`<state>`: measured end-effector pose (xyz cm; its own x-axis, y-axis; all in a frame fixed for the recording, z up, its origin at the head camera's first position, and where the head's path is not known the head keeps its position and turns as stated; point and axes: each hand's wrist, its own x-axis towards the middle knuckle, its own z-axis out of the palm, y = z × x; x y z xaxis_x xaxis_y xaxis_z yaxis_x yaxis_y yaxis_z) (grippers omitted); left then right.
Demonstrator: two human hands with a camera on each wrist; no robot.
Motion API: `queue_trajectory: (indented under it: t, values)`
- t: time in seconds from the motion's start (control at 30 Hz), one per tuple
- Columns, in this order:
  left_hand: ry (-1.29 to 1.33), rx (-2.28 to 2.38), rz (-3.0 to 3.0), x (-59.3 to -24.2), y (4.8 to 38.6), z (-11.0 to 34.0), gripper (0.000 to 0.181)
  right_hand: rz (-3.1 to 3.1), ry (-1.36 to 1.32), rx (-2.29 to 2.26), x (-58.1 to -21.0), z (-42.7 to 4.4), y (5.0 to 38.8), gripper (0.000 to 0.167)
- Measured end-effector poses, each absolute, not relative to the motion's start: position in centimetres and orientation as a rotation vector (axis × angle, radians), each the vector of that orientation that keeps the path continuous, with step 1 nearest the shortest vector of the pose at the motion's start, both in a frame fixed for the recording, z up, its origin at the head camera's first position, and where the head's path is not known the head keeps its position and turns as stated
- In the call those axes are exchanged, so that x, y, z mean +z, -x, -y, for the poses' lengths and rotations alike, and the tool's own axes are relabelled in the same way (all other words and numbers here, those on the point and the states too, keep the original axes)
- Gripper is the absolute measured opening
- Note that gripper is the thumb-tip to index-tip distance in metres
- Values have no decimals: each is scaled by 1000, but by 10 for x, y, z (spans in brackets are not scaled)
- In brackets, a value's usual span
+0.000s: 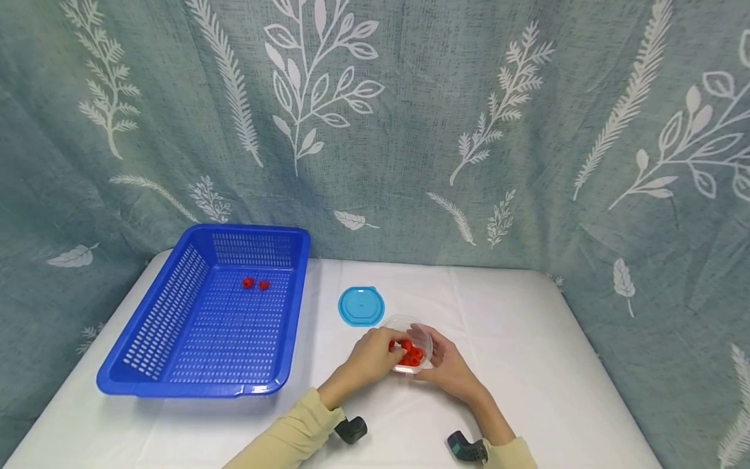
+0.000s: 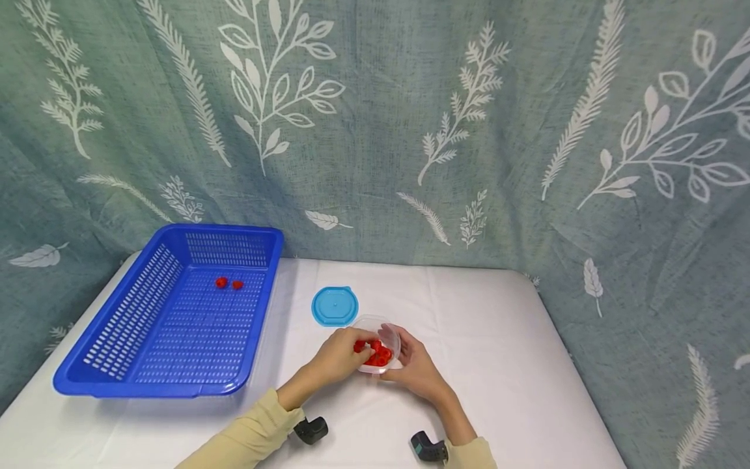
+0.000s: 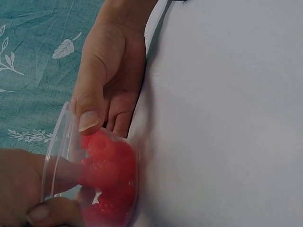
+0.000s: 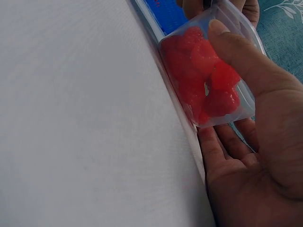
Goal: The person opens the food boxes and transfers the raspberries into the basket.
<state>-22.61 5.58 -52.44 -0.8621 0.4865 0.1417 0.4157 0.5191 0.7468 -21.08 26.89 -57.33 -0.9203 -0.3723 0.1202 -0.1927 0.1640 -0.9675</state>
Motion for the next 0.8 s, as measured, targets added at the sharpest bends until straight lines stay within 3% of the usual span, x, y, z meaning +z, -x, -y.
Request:
queue_trajectory:
  t: [0.23,0.8]
  values:
    - [-723,1299,-2669,-525,226,-57,16,-2260,575,-1883,-573,-269,211,89]
    - [-721,1602,-2535,-535,223,-53,19,-2268,579,-1871,-574,-269,212,89]
